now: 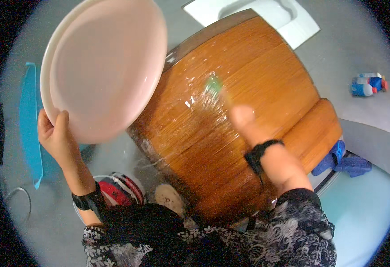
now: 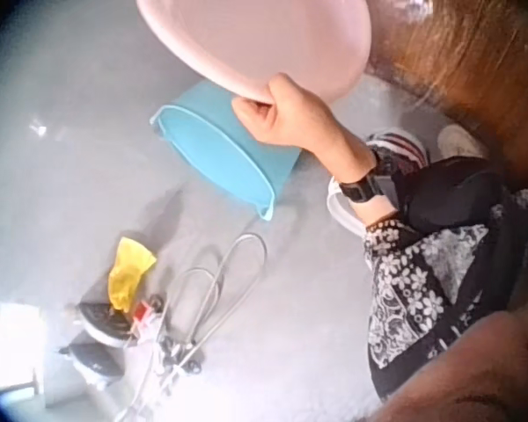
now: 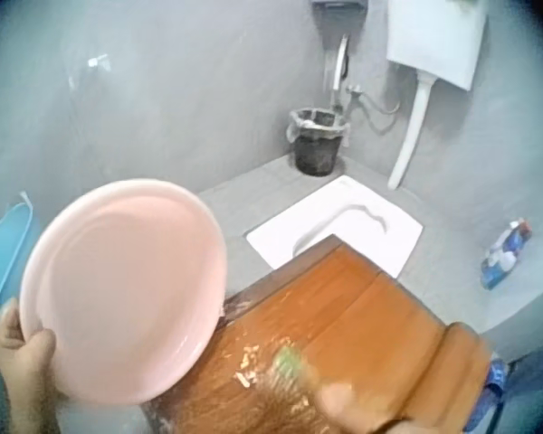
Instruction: Cleaning a curved wooden bench with water and a brush in a bathroom.
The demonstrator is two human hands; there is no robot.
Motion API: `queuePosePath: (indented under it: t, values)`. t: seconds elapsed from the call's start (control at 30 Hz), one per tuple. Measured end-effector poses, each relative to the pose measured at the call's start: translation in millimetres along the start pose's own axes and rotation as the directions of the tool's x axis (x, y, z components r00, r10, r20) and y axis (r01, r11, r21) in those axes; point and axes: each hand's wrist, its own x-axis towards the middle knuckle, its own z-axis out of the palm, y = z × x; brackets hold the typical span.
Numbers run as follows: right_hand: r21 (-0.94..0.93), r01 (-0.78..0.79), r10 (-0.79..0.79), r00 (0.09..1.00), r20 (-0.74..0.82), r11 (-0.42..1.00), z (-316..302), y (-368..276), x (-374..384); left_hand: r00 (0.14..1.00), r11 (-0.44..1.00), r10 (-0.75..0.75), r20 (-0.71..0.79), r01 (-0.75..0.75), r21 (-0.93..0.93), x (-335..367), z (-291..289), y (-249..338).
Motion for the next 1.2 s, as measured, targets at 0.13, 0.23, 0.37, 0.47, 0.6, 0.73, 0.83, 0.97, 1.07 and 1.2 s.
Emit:
queuePosePath:
  t: [0.13, 0.23, 0.37, 0.47, 0.6, 0.73, 0.83, 0.97, 1.07, 1.2]
  values:
    - [0.033, -0.009, 0.011, 0.999, -0.054, 0.999, 11, -44, 7, 0.998, 0.999, 0.003, -0.058, -0.006, -0.044, 2, -18, -7]
    - [-0.038, 0.548, -0.544, 0.835, 0.086, 0.835, 38, -140, -44, 0.997, 0.999, 0.036, -0.063, -0.033, 0.037, 6, -26, -15]
    - [0.020, 0.317, -0.302, 0.920, -0.248, 0.948, 14, -130, 32, 0.993, 0.998, -0.008, -0.120, 0.002, -0.056, 5, -23, -4]
    - [0.165, 0.236, -0.204, 0.960, -0.192, 0.958, 6, -157, 24, 0.995, 1.000, 0.028, -0.091, -0.027, 0.009, 11, -41, -17]
    - [0.013, 0.567, -0.563, 0.821, -0.099, 0.824, 21, -216, 14, 0.995, 1.000, 0.020, -0.093, -0.021, -0.014, 12, -33, -20]
    - [0.053, 0.595, -0.557, 0.777, -0.295, 0.802, 55, -236, 23, 0.986, 0.991, 0.117, -0.115, -0.109, 0.072, 12, -36, -18]
    - [0.178, 0.508, -0.351, 0.769, -0.534, 0.843, 72, -247, 40, 0.980, 0.985, 0.136, -0.142, -0.118, 0.129, 17, -37, -19]
    - [0.057, 0.633, -0.590, 0.747, -0.305, 0.772, 34, -249, 36, 0.986, 0.992, 0.114, -0.124, -0.107, 0.061, 15, -37, -16]
    - [0.109, 0.600, -0.566, 0.790, -0.234, 0.793, 39, -234, 18, 0.986, 0.986, 0.130, -0.103, -0.118, 0.117, 11, -40, -17]
    - [0.163, 0.544, -0.521, 0.837, -0.166, 0.823, 57, -201, 2, 0.997, 0.991, 0.058, -0.058, -0.050, 0.120, 12, -39, -18]
